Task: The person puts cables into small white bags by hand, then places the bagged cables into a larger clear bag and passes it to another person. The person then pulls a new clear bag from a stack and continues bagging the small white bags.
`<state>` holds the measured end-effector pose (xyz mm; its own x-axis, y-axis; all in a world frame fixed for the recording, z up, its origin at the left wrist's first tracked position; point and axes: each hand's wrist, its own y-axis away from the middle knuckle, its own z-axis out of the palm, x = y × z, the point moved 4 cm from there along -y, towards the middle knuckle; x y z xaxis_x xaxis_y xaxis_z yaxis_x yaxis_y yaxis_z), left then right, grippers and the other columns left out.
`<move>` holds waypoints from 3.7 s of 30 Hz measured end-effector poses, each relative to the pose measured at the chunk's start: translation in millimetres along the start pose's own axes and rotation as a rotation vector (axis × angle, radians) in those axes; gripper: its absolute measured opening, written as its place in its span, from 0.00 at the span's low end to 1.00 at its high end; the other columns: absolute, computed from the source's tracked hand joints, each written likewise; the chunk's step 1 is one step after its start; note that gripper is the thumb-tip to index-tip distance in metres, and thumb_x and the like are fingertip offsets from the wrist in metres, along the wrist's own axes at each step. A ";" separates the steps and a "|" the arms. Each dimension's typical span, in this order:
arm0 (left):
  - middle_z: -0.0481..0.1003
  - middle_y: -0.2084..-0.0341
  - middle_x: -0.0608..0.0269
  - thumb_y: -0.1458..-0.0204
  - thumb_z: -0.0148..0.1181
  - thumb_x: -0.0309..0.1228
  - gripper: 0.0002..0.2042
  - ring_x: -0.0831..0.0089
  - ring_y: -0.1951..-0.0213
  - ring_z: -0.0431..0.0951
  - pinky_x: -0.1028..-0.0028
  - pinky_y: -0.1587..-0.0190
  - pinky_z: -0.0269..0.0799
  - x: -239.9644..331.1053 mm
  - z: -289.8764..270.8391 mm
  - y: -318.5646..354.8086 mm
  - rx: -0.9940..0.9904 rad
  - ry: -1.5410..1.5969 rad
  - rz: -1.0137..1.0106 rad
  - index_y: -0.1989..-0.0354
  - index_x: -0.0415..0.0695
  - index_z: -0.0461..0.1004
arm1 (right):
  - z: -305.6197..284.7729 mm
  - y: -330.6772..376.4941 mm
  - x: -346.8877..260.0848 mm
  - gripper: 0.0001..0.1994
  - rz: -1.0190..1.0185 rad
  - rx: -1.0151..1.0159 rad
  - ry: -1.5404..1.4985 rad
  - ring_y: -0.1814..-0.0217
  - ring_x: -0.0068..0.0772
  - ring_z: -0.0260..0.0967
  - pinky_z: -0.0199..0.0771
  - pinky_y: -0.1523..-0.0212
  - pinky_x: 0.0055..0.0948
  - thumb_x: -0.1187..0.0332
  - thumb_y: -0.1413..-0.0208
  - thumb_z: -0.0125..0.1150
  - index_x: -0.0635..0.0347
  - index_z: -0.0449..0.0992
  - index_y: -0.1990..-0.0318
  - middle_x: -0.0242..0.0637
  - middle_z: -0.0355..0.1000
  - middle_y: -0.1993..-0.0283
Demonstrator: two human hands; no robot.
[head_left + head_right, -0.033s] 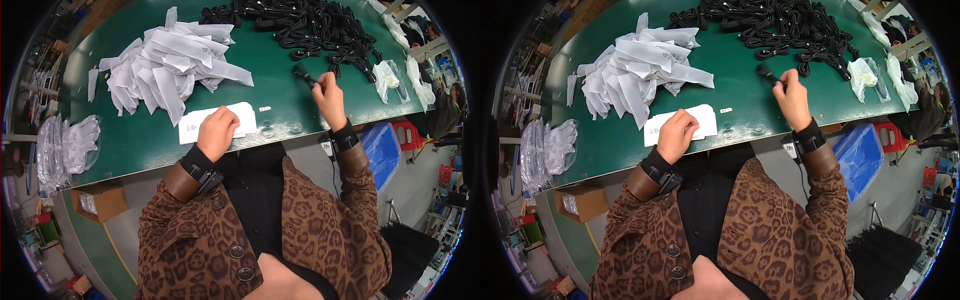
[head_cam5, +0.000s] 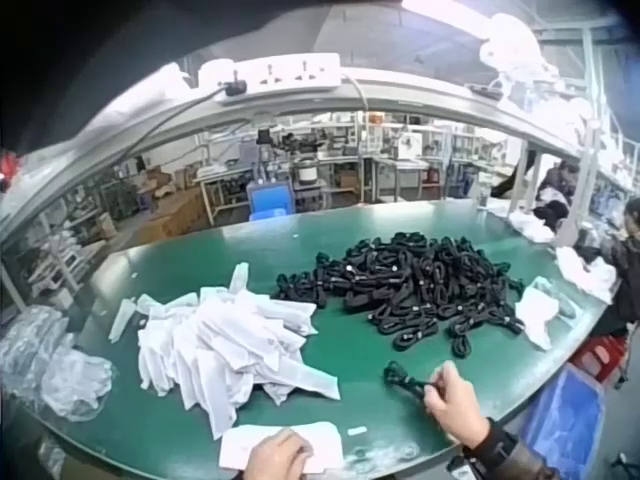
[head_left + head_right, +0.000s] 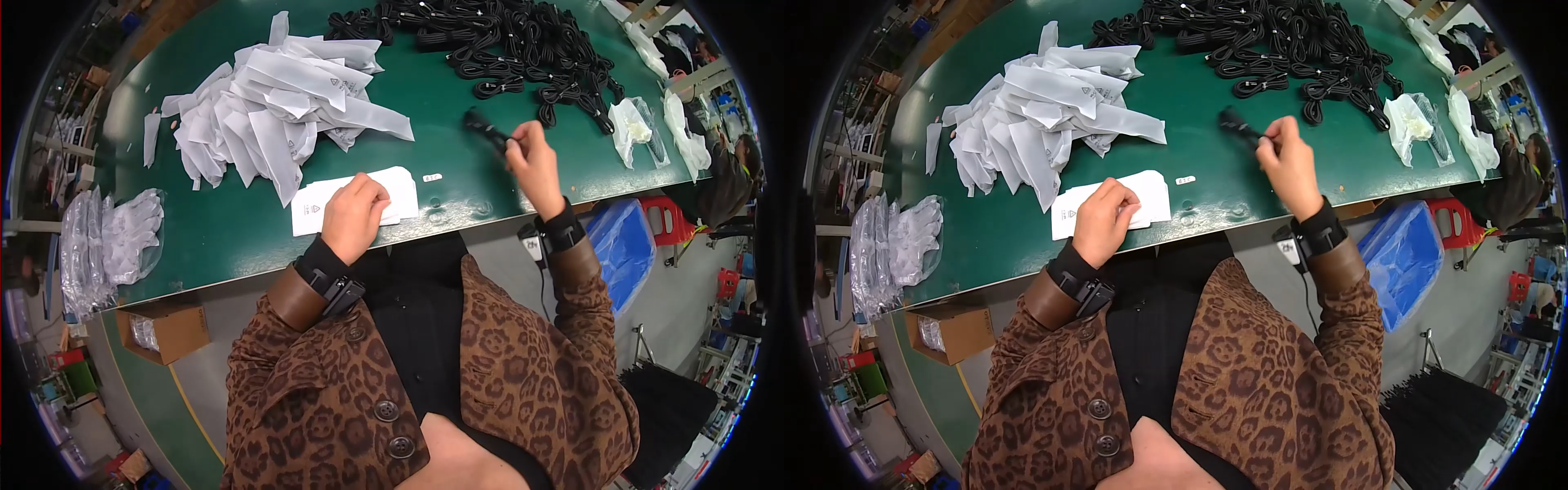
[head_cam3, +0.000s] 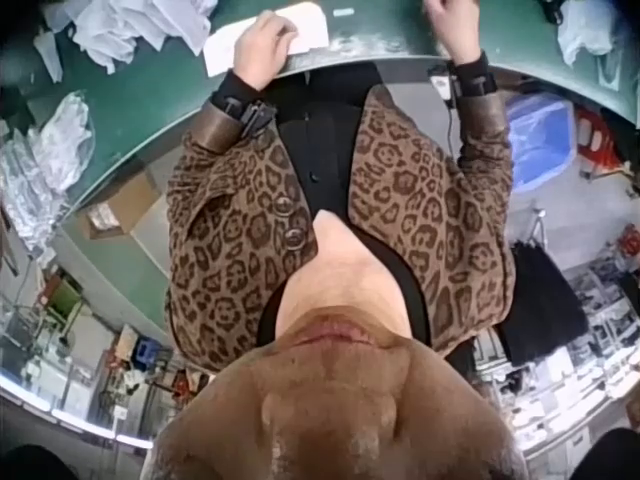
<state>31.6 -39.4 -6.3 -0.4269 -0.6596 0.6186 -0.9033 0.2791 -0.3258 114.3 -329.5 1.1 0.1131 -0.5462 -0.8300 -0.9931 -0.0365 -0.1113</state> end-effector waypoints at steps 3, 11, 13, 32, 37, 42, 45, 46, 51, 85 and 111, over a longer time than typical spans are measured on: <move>0.71 0.72 0.64 0.50 0.61 0.20 0.04 0.74 0.74 0.71 0.77 0.69 0.67 -3.7 0.2 0.1 0.027 0.079 -0.121 0.68 0.38 0.71 | 21.4 27.3 -18.1 0.08 0.001 -0.216 -0.366 0.73 0.14 0.66 0.66 0.73 0.16 0.76 0.40 0.51 0.61 0.60 0.57 0.32 0.69 0.68; 0.70 0.74 0.66 0.47 0.59 0.19 0.04 0.81 0.73 0.66 0.81 0.69 0.65 -15.4 -2.1 1.9 0.082 0.356 -0.326 0.67 0.37 0.70 | 42.0 54.1 -39.8 0.07 -0.183 -0.433 -0.289 0.73 0.15 0.65 0.66 0.72 0.15 0.78 0.40 0.50 0.61 0.60 0.57 0.32 0.69 0.65; 0.70 0.73 0.65 0.47 0.58 0.19 0.04 0.80 0.72 0.68 0.81 0.68 0.66 -11.2 -5.9 0.9 0.126 0.356 -0.279 0.67 0.37 0.70 | 45.7 54.5 -40.4 0.06 -0.157 -0.523 -0.372 0.74 0.15 0.65 0.65 0.74 0.16 0.77 0.39 0.49 0.60 0.60 0.58 0.34 0.70 0.66; 0.71 0.67 0.55 0.57 0.58 0.16 0.07 0.56 0.63 0.71 0.67 0.59 0.67 36.0 -23.1 -14.8 0.062 0.094 0.216 0.70 0.39 0.69 | 69.8 60.4 -40.4 0.05 0.294 -0.651 -0.757 0.76 0.25 0.65 0.66 0.77 0.21 0.70 0.38 0.51 0.62 0.66 0.58 0.47 0.72 0.67; 0.71 0.64 0.58 0.52 0.59 0.19 0.05 0.65 0.64 0.70 0.72 0.61 0.66 32.5 -33.1 -23.8 0.116 0.137 0.116 0.69 0.39 0.69 | 61.1 53.3 -81.6 0.09 -0.627 -0.266 -0.133 0.63 0.30 0.70 0.72 0.65 0.24 0.77 0.44 0.58 0.62 0.72 0.56 0.43 0.70 0.58; 0.71 0.65 0.65 0.47 0.60 0.22 0.04 0.78 0.65 0.70 0.79 0.61 0.65 18.5 -39.5 -35.1 0.099 0.563 -0.120 0.67 0.39 0.70 | 69.4 47.7 -106.3 0.14 -0.719 -0.183 -0.309 0.56 0.35 0.70 0.74 0.59 0.28 0.79 0.48 0.60 0.59 0.75 0.53 0.42 0.67 0.53; 0.70 0.63 0.69 0.43 0.59 0.27 0.05 0.85 0.67 0.68 0.85 0.63 0.63 -8.4 -77.3 -58.1 0.164 0.936 -0.243 0.62 0.40 0.72 | 56.4 21.3 -105.1 0.16 -0.726 -0.046 -0.132 0.55 0.39 0.70 0.74 0.57 0.29 0.80 0.48 0.58 0.58 0.75 0.51 0.42 0.67 0.53; 0.71 0.64 0.68 0.43 0.59 0.28 0.07 0.84 0.68 0.68 0.85 0.63 0.63 -25.2 -101.0 -66.4 0.183 0.983 -0.288 0.59 0.40 0.73 | 50.3 8.8 -101.0 0.17 -0.725 0.023 -0.042 0.54 0.41 0.70 0.74 0.57 0.30 0.81 0.47 0.57 0.58 0.75 0.50 0.42 0.67 0.53; 0.72 0.68 0.69 0.44 0.60 0.31 0.11 0.80 0.68 0.70 0.82 0.61 0.65 -33.9 -163.9 -76.3 0.684 0.348 -0.050 0.55 0.40 0.74 | 4.3 -92.9 -1.1 0.20 -0.655 0.289 0.512 0.54 0.48 0.69 0.74 0.55 0.36 0.80 0.48 0.54 0.58 0.72 0.46 0.43 0.68 0.53; 0.71 0.69 0.60 0.53 0.59 0.17 0.06 0.65 0.69 0.71 0.71 0.66 0.67 22.2 -16.0 -2.7 0.113 0.157 0.132 0.70 0.39 0.70 | 75.9 32.2 -50.3 0.16 0.054 -0.762 -0.247 0.74 0.39 0.68 0.71 0.70 0.32 0.68 0.47 0.64 0.57 0.76 0.50 0.39 0.69 0.65; 0.71 0.68 0.68 0.48 0.62 0.24 0.09 0.77 0.69 0.72 0.78 0.64 0.69 -7.7 -113.0 -47.3 0.506 0.064 -0.070 0.58 0.41 0.74 | -47.8 -59.4 74.4 0.15 -0.260 0.344 1.046 0.64 0.50 0.72 0.75 0.63 0.41 0.62 0.47 0.66 0.53 0.74 0.53 0.47 0.67 0.57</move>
<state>72.8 31.4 85.1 -0.3825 -0.6162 0.6885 -0.8027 -0.1474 -0.5779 180.3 -408.0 -27.9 0.0739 -0.9934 0.0878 -0.8638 -0.1078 -0.4921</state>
